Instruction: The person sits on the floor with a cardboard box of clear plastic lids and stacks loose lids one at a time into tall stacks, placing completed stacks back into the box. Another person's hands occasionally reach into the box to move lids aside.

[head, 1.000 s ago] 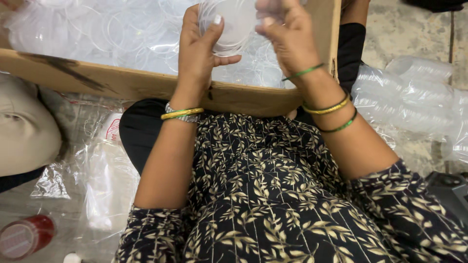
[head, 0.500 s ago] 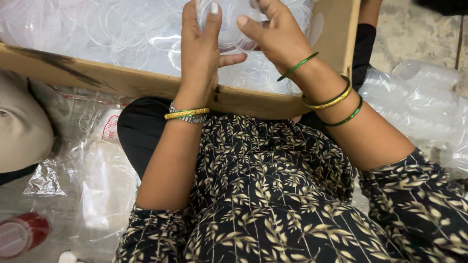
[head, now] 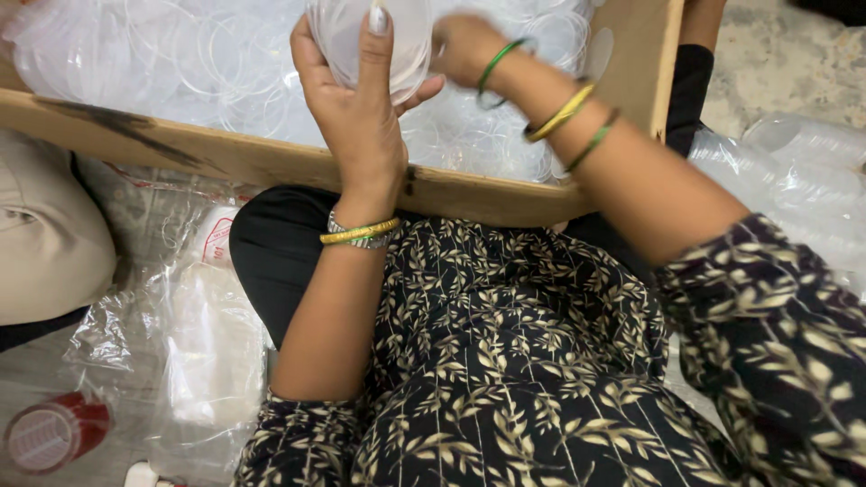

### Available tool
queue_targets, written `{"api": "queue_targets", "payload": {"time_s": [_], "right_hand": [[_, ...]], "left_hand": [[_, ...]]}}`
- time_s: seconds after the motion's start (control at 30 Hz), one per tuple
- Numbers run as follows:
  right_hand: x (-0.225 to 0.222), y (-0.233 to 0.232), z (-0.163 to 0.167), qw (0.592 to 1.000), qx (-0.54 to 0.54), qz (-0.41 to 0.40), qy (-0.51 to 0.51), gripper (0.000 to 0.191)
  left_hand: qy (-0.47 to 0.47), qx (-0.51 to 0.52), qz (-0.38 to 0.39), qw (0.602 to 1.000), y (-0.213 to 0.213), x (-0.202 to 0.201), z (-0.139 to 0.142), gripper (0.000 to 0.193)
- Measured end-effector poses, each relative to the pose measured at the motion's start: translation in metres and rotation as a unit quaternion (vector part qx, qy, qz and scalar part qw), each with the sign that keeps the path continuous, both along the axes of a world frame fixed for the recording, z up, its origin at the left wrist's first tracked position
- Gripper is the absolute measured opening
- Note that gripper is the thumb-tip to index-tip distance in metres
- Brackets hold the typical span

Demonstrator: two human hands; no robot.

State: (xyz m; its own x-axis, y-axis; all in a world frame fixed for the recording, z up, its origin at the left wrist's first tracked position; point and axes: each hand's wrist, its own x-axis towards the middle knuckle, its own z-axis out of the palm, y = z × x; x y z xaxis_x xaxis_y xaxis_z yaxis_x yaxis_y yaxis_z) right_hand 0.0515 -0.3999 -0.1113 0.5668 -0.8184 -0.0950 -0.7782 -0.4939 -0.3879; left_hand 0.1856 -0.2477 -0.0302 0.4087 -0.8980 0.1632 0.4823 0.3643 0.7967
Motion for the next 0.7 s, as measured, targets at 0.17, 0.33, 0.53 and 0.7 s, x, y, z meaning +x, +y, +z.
{"api": "queue_targets", "payload": {"time_s": [0.17, 0.33, 0.53, 0.7], "right_hand": [[0.017, 0.034, -0.025, 0.983, -0.009, -0.086, -0.163, 0.051], [-0.009, 0.029, 0.020, 0.860, 0.308, -0.320, -0.249, 0.051], [-0.082, 0.032, 0.069, 0.860, 0.310, -0.316, -0.255, 0.038], [-0.124, 0.044, 0.080, 0.880, 0.227, -0.293, -0.298, 0.018]], "left_hand": [[0.017, 0.002, -0.002, 1.000, 0.003, -0.004, 0.002, 0.051], [0.005, 0.006, 0.002, 1.000, 0.007, -0.005, 0.004, 0.049], [-0.006, 0.031, -0.012, 0.999, 0.008, -0.006, 0.006, 0.047], [-0.013, 0.063, -0.041, 0.997, 0.009, -0.008, 0.004, 0.044]]}}
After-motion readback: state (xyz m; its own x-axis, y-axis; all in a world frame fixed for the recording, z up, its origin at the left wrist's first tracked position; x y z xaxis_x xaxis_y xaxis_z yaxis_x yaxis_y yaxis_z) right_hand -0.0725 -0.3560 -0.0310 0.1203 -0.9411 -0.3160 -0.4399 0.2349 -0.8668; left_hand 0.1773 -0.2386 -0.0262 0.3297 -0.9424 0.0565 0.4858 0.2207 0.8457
